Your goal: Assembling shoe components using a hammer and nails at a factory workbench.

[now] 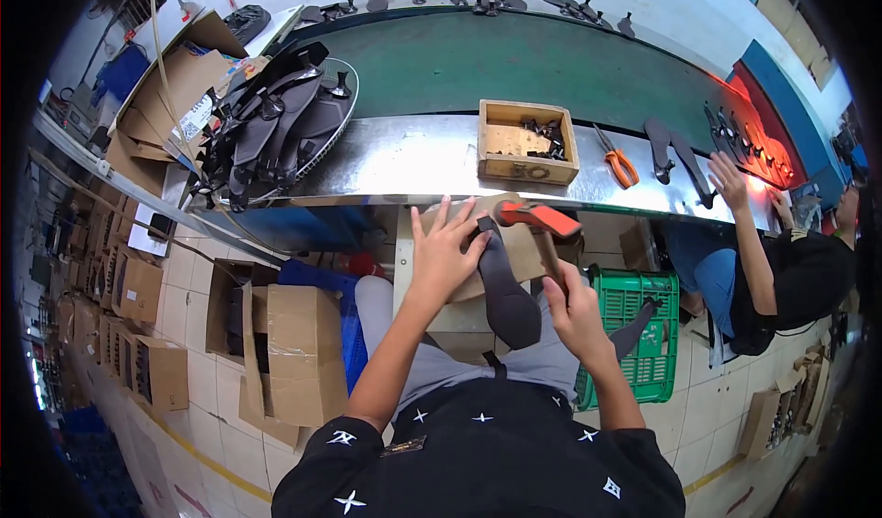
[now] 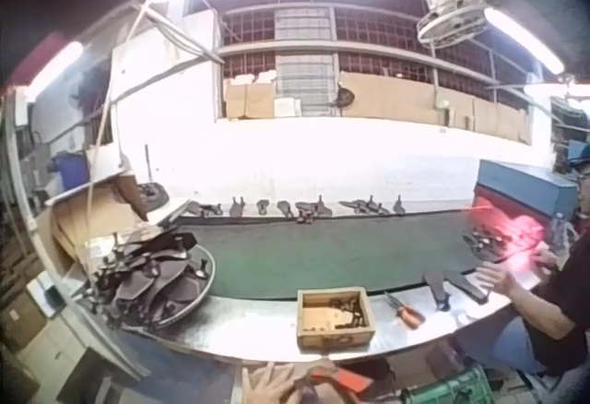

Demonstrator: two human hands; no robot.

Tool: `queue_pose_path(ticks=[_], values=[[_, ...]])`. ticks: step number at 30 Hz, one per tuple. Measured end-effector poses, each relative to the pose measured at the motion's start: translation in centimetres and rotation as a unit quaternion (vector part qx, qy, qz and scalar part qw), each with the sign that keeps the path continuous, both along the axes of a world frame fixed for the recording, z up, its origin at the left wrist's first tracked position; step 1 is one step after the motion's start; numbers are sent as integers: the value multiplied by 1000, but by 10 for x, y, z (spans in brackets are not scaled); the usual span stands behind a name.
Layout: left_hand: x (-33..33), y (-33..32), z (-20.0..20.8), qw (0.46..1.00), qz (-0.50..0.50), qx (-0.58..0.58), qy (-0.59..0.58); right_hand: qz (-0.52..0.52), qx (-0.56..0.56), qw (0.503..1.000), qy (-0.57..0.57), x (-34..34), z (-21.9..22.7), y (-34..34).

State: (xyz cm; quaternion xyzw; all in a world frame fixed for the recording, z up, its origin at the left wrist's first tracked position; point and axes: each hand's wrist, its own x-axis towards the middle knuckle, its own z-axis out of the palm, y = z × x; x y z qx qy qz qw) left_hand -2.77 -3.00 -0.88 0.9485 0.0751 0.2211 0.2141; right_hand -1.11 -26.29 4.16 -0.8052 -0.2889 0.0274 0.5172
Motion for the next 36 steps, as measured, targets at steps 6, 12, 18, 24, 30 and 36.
queue_pose_path(ticks=[6,12,18,24,30,36], values=[[-7,15,3,995,-39,15,92,-10,124,988,-87,-9,74,3],[-2,20,7,992,-66,19,101,109,-169,977,-75,12,20,21],[-11,18,5,993,-49,-11,111,59,-17,996,-61,1,44,8],[-25,7,-4,988,-95,-106,-64,-31,103,991,84,15,6,9],[-71,-6,81,943,-192,-269,-31,-46,9,987,-153,44,7,12],[-83,-18,113,890,-211,-402,-24,7,-236,947,-220,55,-9,18]])
